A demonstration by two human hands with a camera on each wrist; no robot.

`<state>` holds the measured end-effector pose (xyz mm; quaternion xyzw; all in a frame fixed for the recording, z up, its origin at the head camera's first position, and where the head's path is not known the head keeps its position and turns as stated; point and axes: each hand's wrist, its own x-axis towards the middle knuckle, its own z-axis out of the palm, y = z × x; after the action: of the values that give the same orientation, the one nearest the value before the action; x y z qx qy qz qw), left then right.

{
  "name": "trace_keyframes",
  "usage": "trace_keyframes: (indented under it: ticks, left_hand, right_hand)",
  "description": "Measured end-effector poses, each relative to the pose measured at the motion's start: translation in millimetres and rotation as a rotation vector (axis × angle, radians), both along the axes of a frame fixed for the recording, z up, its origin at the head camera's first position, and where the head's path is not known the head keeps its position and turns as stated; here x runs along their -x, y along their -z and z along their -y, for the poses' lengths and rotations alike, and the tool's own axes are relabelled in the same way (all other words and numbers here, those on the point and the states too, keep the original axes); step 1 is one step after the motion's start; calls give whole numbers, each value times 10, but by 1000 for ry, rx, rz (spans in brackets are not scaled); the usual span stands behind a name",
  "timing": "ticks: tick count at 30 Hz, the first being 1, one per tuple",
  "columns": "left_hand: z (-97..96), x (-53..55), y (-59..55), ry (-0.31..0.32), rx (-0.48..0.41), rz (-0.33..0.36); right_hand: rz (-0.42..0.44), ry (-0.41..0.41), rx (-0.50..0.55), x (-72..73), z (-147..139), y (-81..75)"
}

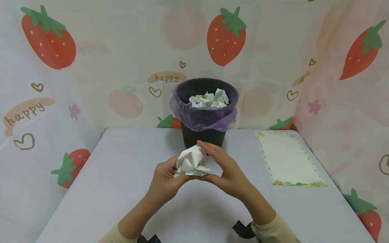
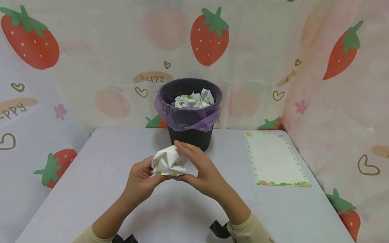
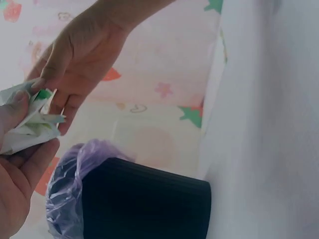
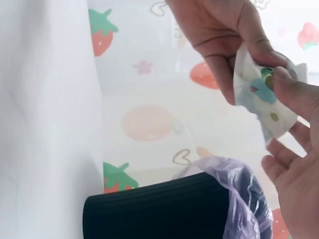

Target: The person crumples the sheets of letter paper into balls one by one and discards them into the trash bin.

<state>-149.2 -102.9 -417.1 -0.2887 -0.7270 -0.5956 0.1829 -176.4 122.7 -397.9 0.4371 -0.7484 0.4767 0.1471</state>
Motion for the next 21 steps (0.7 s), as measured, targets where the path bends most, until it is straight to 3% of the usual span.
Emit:
trace_keyframes:
  ticks: [5, 9, 13, 17, 21]
  left_hand:
    - [15, 4, 1, -15, 38, -33]
    - [22, 11, 22, -25, 35, -32]
    - [5, 18, 11, -46, 62, 43]
    - [-14, 7, -19, -88, 165, 176]
    - [0, -5, -50, -37, 209, 190]
  right_hand:
    - [-115, 11, -18, 4, 16, 4]
    - [-116, 23, 14, 7, 44, 49]
    - [-41, 47, 23, -14, 48, 52]
    - [51, 49, 64, -18, 39, 48]
    - [198, -14, 155, -15, 17, 52]
